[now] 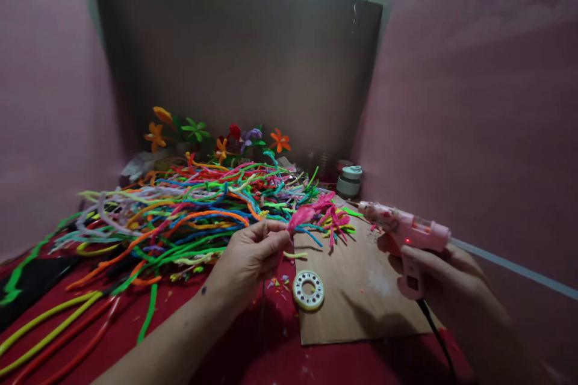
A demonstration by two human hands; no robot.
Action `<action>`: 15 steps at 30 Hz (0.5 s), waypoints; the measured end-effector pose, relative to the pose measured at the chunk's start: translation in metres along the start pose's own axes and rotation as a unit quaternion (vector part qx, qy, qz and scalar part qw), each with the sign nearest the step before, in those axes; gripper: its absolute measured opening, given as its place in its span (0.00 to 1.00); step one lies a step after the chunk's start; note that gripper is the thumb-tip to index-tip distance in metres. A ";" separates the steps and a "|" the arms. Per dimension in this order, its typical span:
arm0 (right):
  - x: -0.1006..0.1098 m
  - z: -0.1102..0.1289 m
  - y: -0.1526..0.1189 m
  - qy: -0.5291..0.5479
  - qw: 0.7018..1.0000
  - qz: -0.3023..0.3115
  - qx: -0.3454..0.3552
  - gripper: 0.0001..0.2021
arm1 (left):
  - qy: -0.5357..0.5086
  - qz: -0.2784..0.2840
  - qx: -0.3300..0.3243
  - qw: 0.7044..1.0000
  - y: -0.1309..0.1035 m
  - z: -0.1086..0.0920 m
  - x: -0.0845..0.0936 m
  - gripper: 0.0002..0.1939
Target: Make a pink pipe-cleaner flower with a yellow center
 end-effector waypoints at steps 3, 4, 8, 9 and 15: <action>-0.035 0.019 0.013 0.082 0.994 0.072 0.030 0.10 | -0.003 -0.041 -0.051 0.998 0.000 -0.011 0.008 0.10; -0.047 0.024 0.016 0.097 0.989 0.105 0.043 0.10 | -0.003 -0.056 -0.065 0.996 0.000 -0.015 0.012 0.10; -0.084 0.029 0.023 0.127 0.962 0.234 0.057 0.11 | -0.012 -0.095 -0.094 0.991 0.000 -0.024 0.024 0.11; -0.089 0.025 0.023 0.123 0.958 0.253 0.057 0.11 | -0.018 -0.099 -0.095 0.990 0.000 -0.025 0.026 0.11; -0.098 -0.007 0.017 0.048 0.967 0.238 0.075 0.14 | -0.038 -0.118 -0.075 0.989 0.004 -0.022 0.029 0.11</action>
Point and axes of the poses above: each hand's wrist, its own y-axis towards the middle knuckle, its own x-axis out of the back of the hand, z = x × y, the point moved 6 cm from there along y, towards the middle knuckle, and after that the axes turned 9 degrees about x, right-handed, at the moved point
